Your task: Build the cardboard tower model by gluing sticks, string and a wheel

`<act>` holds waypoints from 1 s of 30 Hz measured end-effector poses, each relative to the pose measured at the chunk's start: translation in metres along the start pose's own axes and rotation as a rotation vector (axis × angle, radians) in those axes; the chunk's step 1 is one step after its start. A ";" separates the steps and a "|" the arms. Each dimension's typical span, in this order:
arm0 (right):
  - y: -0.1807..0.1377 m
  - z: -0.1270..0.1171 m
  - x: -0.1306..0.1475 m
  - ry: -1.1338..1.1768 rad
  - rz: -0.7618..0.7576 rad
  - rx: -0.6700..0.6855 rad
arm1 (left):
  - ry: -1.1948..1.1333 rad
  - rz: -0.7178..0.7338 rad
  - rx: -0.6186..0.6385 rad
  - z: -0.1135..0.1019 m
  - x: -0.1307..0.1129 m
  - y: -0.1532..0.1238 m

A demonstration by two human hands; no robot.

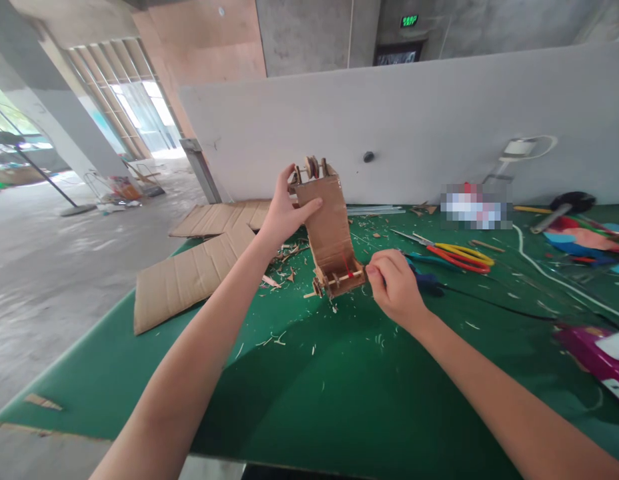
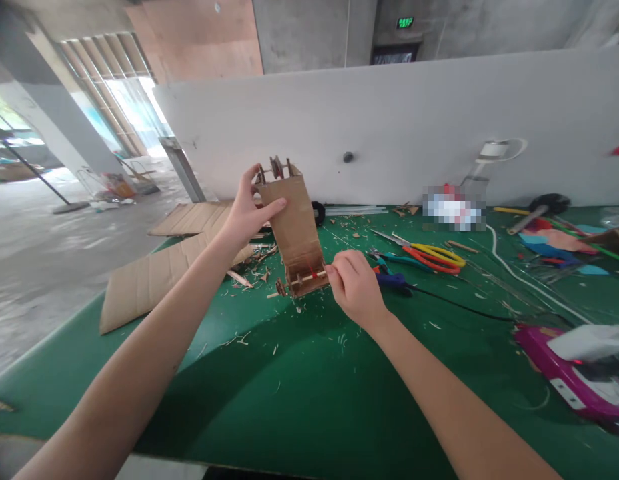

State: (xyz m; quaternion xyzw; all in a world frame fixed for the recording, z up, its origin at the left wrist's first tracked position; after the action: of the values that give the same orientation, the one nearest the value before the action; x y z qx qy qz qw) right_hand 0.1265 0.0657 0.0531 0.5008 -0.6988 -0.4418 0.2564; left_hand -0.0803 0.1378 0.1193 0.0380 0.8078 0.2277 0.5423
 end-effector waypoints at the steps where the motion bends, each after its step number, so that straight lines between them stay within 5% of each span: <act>1: -0.001 -0.006 -0.002 -0.016 0.022 -0.059 | -0.033 -0.053 -0.002 -0.003 0.007 0.003; 4: -0.004 -0.016 -0.006 -0.020 0.087 -0.163 | -0.089 -0.154 -0.015 -0.010 0.022 0.008; 18: -0.002 0.003 0.002 0.040 -0.001 0.052 | -0.088 -0.136 -0.017 -0.021 0.037 0.018; 21: -0.002 0.008 0.003 0.052 -0.030 0.108 | -0.022 0.003 -0.100 -0.028 0.011 0.011; 25: -0.004 0.006 -0.003 0.065 0.037 0.080 | 0.132 0.227 -0.120 -0.025 -0.053 -0.023; 30: -0.010 0.006 -0.016 0.052 0.149 0.071 | 0.474 0.677 0.019 0.014 -0.130 -0.097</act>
State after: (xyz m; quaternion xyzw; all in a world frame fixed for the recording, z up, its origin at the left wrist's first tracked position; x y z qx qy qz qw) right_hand 0.1324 0.0819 0.0429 0.4675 -0.7425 -0.3832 0.2888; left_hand 0.0038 0.0153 0.1867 0.2531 0.8544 0.3880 0.2352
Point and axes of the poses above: each hand's wrist, its own y-axis towards the middle knuckle, its own z-axis out of the palm, x = y × z, the point moved 9 cm from there along y, towards the middle knuckle, and after that the axes turned 15 degrees about -z, right-handed, at the moved point
